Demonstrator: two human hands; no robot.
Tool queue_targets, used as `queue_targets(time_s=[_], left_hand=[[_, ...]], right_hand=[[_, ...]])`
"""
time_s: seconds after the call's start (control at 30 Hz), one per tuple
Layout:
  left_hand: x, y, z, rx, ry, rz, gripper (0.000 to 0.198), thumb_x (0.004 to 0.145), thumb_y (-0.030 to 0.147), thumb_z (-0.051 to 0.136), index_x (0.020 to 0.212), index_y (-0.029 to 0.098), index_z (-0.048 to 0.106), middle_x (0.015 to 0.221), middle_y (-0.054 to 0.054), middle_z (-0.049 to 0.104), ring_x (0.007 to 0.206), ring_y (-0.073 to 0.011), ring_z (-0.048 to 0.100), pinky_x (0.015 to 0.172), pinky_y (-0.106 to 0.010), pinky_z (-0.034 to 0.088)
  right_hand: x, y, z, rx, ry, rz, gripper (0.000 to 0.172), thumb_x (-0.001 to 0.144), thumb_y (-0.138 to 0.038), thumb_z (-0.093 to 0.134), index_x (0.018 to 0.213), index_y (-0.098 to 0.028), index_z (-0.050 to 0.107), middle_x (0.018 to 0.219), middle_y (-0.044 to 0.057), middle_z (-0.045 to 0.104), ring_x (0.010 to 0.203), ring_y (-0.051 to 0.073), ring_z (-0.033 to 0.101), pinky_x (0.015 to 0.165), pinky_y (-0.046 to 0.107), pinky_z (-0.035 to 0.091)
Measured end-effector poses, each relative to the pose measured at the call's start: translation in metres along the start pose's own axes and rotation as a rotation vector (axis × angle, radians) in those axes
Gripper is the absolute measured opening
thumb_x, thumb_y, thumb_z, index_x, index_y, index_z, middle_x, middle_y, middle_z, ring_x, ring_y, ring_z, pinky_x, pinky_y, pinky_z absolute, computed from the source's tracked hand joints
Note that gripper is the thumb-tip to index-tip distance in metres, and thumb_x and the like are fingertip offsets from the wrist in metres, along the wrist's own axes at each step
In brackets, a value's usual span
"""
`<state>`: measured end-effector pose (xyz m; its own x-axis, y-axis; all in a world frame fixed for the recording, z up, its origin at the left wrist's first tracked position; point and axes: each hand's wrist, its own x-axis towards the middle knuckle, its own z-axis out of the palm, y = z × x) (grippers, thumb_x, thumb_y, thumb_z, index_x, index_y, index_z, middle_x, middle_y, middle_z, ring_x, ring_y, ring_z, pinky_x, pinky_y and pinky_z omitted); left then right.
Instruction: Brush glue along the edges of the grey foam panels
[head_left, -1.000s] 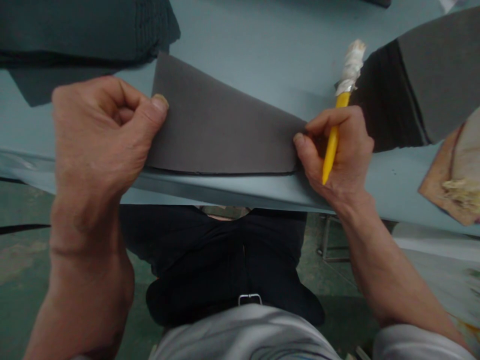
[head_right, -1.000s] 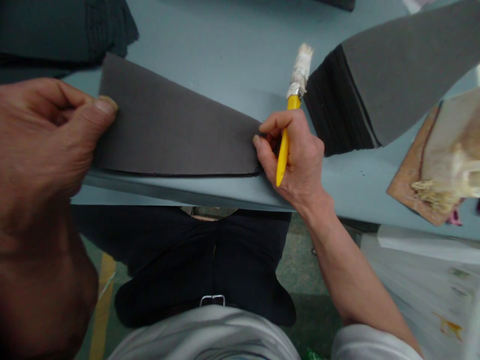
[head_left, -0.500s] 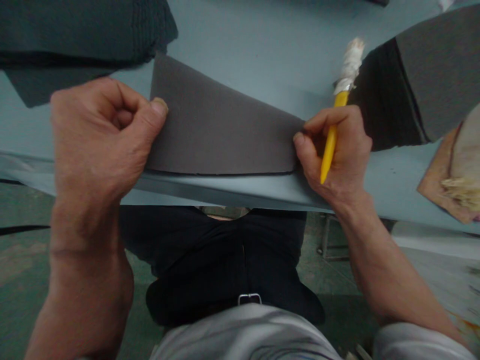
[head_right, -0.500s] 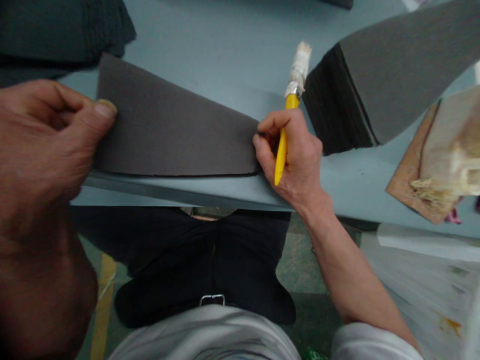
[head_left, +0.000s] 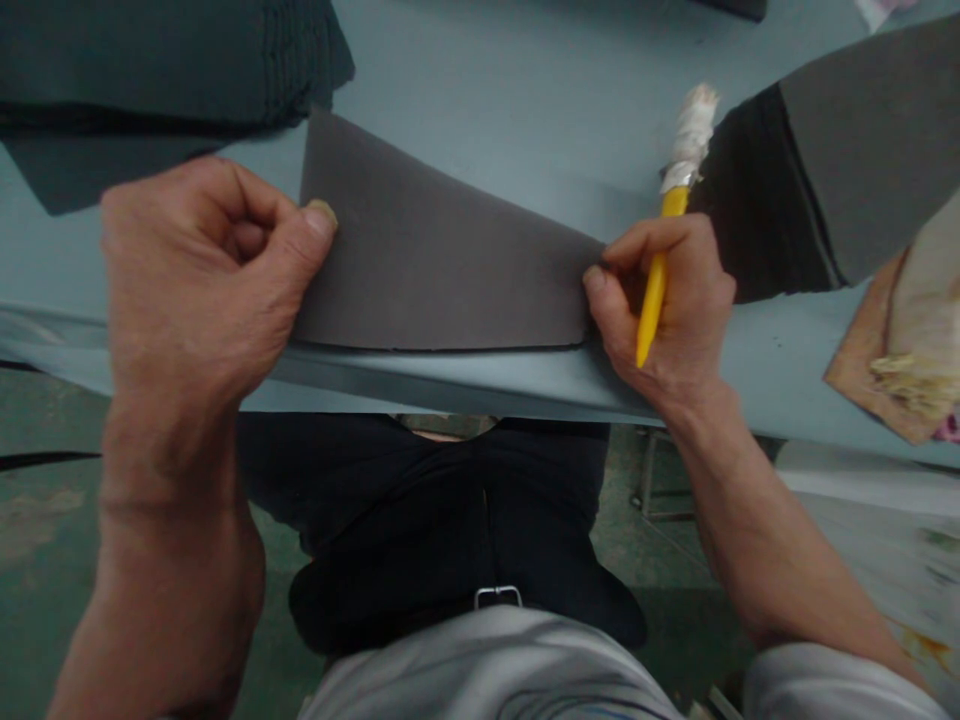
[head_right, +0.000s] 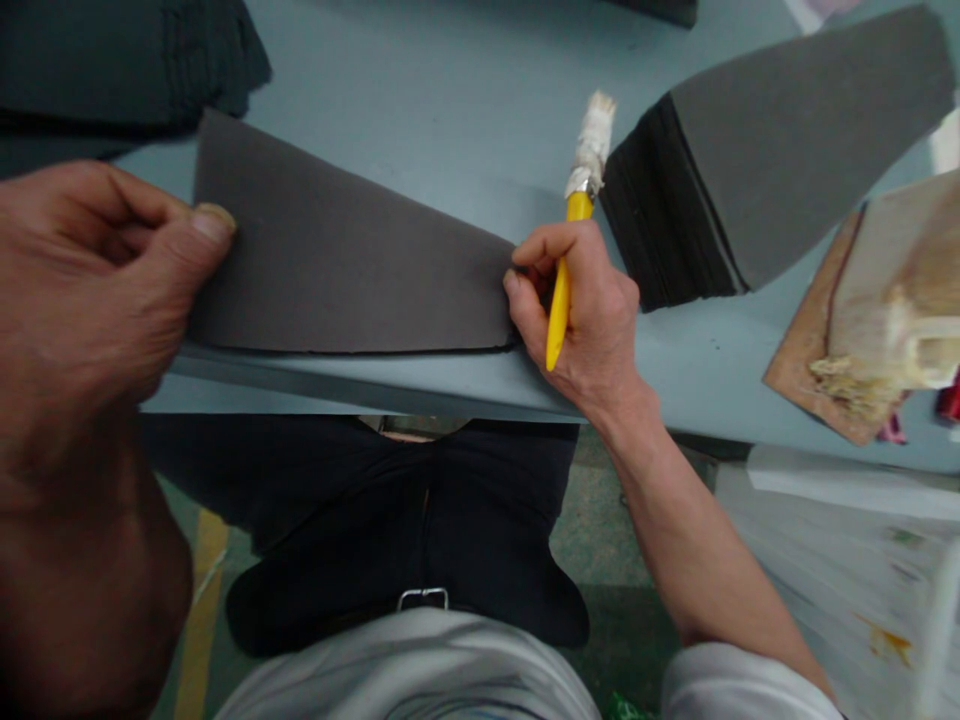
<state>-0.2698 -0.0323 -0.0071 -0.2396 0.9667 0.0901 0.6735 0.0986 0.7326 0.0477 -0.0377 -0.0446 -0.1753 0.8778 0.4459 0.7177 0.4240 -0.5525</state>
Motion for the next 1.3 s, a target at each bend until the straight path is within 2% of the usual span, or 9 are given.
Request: queue_targets(time_s=[0.2,0.4,0.53,0.63,0.9,1.07,1.3], left_hand=[[-0.002,0.002,0.001,-0.013,0.008,0.023,0.022,0.091,0.036,0.073,0.078,0.019,0.066,0.066,0.003,0.054,0.057,-0.0072,0.043,0.053,-0.025,0.026],[-0.004,0.004,0.0,-0.017,-0.018,0.04,0.022,0.09,0.035,0.072,0.076,0.022,0.062,0.065,0.004,0.053,0.056,-0.0088,0.042,0.053,-0.028,0.026],[-0.005,0.003,0.0,0.033,-0.006,0.083,0.021,0.091,0.038,0.072,0.078,0.023,0.064,0.067,0.004,0.055,0.059,-0.0124,0.049,0.056,-0.029,0.031],[-0.006,0.002,0.0,0.051,-0.012,0.085,0.019,0.091,0.037,0.073,0.082,0.021,0.068,0.068,0.003,0.058,0.061,-0.0143,0.053,0.057,-0.029,0.035],[-0.007,0.005,0.004,0.244,-0.033,0.053,0.017,0.093,0.031,0.074,0.085,0.017,0.071,0.072,0.005,0.058,0.067,-0.012,0.057,0.07,-0.027,0.041],[-0.009,0.004,0.004,0.271,-0.005,0.081,0.014,0.093,0.029,0.074,0.089,0.017,0.071,0.076,0.004,0.061,0.071,-0.0129,0.061,0.073,-0.027,0.043],[-0.01,0.0,0.007,0.299,0.018,0.094,0.013,0.093,0.029,0.075,0.091,0.017,0.072,0.076,0.005,0.061,0.07,-0.013,0.06,0.078,-0.028,0.048]], right_hand=[[0.0,0.0,0.002,-0.004,0.015,0.012,0.011,0.1,-0.04,0.067,0.105,-0.03,0.065,0.086,0.002,0.068,0.078,0.023,0.071,0.072,0.044,0.064],[0.001,-0.001,0.001,0.012,0.031,-0.026,0.01,0.1,-0.037,0.068,0.104,-0.029,0.065,0.082,0.0,0.066,0.07,0.02,0.067,0.066,0.04,0.061],[0.0,-0.002,0.0,-0.023,0.018,0.02,0.012,0.1,-0.037,0.07,0.104,-0.027,0.066,0.083,0.002,0.067,0.077,0.021,0.069,0.069,0.04,0.061],[0.0,-0.003,0.0,0.0,0.01,0.03,0.011,0.1,-0.036,0.07,0.104,-0.027,0.065,0.082,0.001,0.066,0.075,0.02,0.068,0.069,0.039,0.06],[0.002,-0.004,0.0,0.003,0.029,-0.056,0.006,0.101,-0.032,0.068,0.103,-0.027,0.065,0.081,0.0,0.065,0.07,0.019,0.066,0.068,0.039,0.059],[0.002,-0.006,-0.001,-0.092,0.049,-0.074,0.006,0.099,-0.032,0.068,0.101,-0.028,0.064,0.083,0.001,0.067,0.068,0.019,0.065,0.064,0.038,0.058],[0.001,-0.01,0.001,-0.071,0.053,-0.125,0.01,0.097,-0.022,0.068,0.103,-0.028,0.061,0.083,-0.001,0.065,0.065,0.017,0.065,0.062,0.035,0.058]])
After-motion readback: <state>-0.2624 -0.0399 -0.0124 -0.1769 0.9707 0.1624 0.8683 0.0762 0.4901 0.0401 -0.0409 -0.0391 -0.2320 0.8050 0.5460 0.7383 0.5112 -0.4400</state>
